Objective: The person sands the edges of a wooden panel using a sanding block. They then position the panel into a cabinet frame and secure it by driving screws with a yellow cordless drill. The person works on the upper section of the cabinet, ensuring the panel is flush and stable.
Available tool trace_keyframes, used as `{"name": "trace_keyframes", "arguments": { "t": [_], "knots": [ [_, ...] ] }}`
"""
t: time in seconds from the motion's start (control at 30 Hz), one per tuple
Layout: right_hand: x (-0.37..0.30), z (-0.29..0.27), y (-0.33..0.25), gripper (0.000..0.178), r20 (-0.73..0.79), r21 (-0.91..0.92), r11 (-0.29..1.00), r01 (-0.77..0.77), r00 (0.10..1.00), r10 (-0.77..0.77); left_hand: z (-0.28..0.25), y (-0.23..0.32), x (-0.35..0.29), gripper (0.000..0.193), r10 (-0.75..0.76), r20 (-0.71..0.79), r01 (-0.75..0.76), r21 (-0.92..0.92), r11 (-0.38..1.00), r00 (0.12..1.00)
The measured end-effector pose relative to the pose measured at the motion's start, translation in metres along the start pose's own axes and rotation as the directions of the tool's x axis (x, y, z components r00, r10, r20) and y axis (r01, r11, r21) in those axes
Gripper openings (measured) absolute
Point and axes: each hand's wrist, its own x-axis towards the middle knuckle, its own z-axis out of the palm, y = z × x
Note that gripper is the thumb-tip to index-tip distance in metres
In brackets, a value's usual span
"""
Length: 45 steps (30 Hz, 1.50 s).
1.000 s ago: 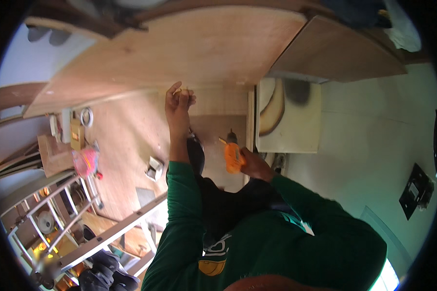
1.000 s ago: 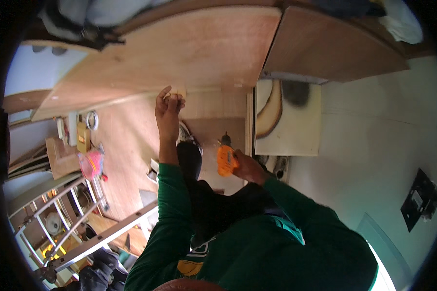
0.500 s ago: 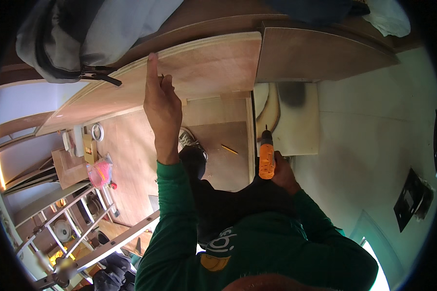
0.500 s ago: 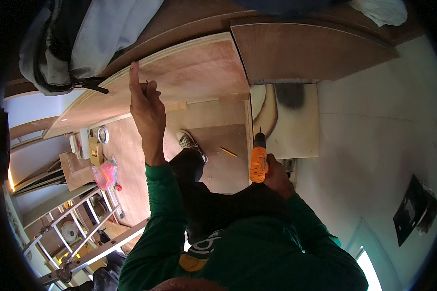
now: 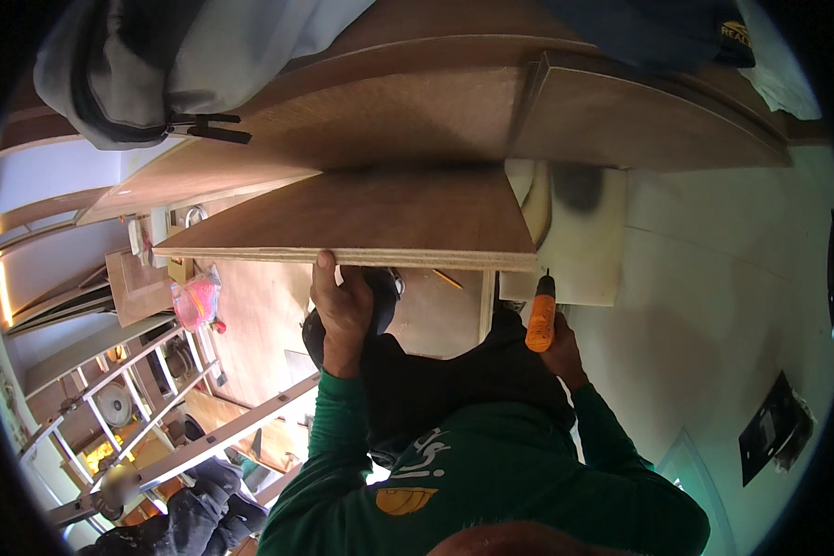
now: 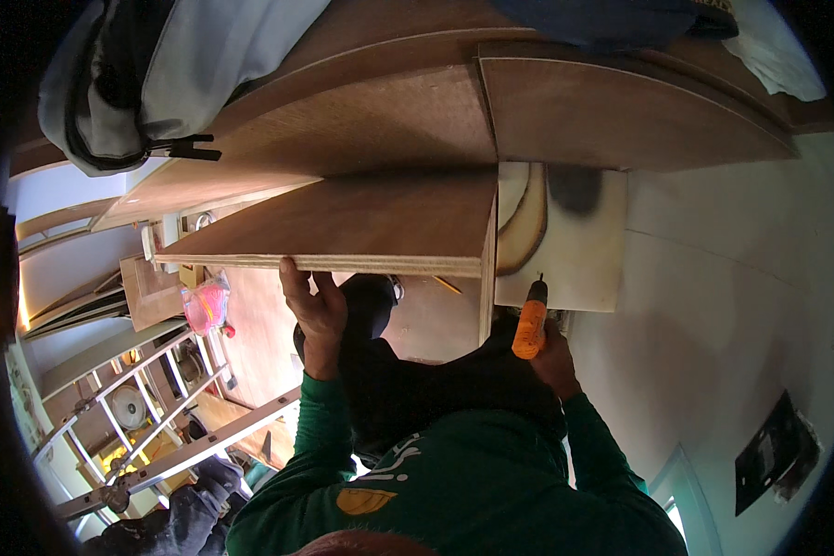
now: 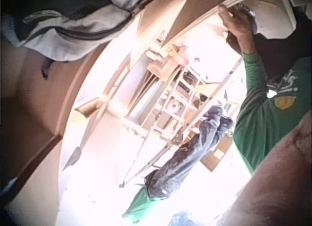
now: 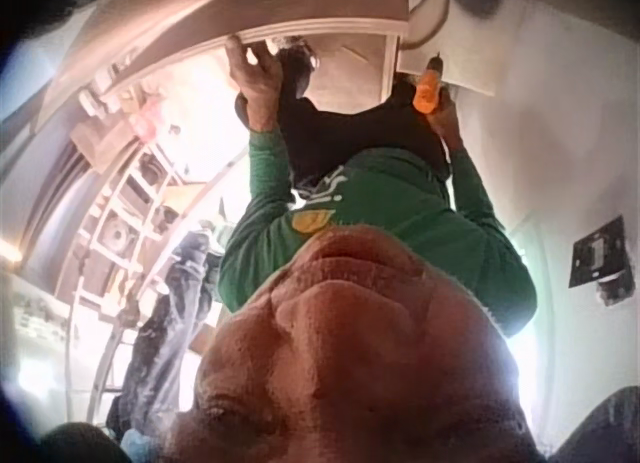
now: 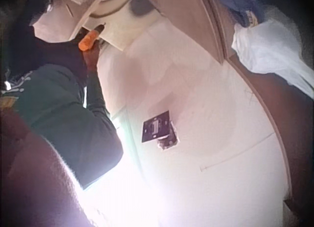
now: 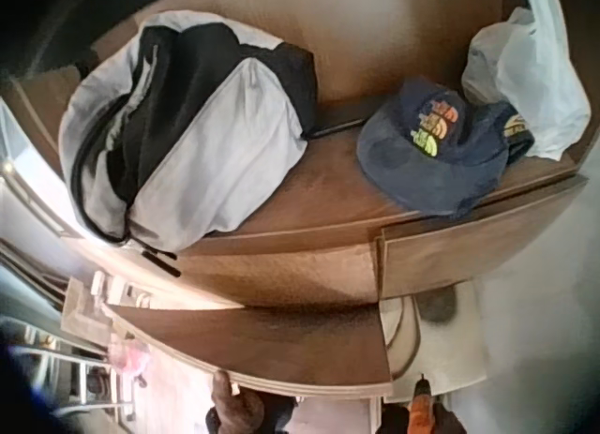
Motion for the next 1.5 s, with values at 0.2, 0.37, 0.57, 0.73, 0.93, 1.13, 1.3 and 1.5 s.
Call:
{"name": "trace_keyframes", "arguments": {
  "t": [0.2, 0.37, 0.57, 0.73, 0.93, 1.13, 1.3, 1.5],
  "knots": [
    [-0.001, -0.003, -0.005, 0.044, 0.019, 0.002, 0.999, -0.053, 0.998, 0.053, -0.01, 0.005, -0.027, 0.069, 0.027, 0.017, -0.028, 0.059, 0.998, 0.999],
    [-0.009, -0.003, -0.008, 0.047, 0.042, 0.032, 0.998, -0.056, 0.998, 0.055, -0.003, 0.005, -0.003, 0.065, 0.02, -0.001, -0.02, 0.025, 0.999, 1.0],
    [-0.017, -0.019, -0.048, 0.05, -0.002, 0.135, 0.988, 0.074, 0.997, -0.075, 0.013, -0.007, 0.071, 0.059, -0.08, 0.05, 0.085, -0.107, 0.991, 0.996],
    [-0.021, -0.016, -0.04, 0.05, -0.096, 0.127, 0.98, 0.153, 0.985, -0.142, 0.023, -0.011, 0.118, 0.06, -0.092, 0.111, 0.111, -0.176, 0.978, 0.99],
    [-0.039, -0.032, -0.079, 0.051, -0.174, 0.354, 0.864, 0.358, 0.933, -0.316, 0.025, -0.022, 0.142, 0.065, -0.04, 0.132, 0.056, -0.127, 0.99, 0.991],
    [-0.04, -0.068, -0.108, 0.051, -0.133, 0.219, 0.88, 0.421, 0.907, -0.4, 0.019, -0.012, 0.143, 0.072, -0.072, 0.192, 0.097, -0.123, 0.988, 0.979],
    [-0.002, -0.058, -0.143, 0.05, -0.147, 0.082, 0.837, 0.541, 0.837, -0.527, 0.009, -0.012, 0.147, 0.079, -0.092, 0.241, 0.087, 0.029, 0.996, 0.966],
    [0.064, -0.025, -0.186, 0.048, -0.156, -0.014, 0.813, 0.582, 0.802, -0.577, -0.001, -0.023, 0.147, 0.091, -0.056, 0.246, 0.06, -0.008, 0.998, 0.968]
  ]
}}
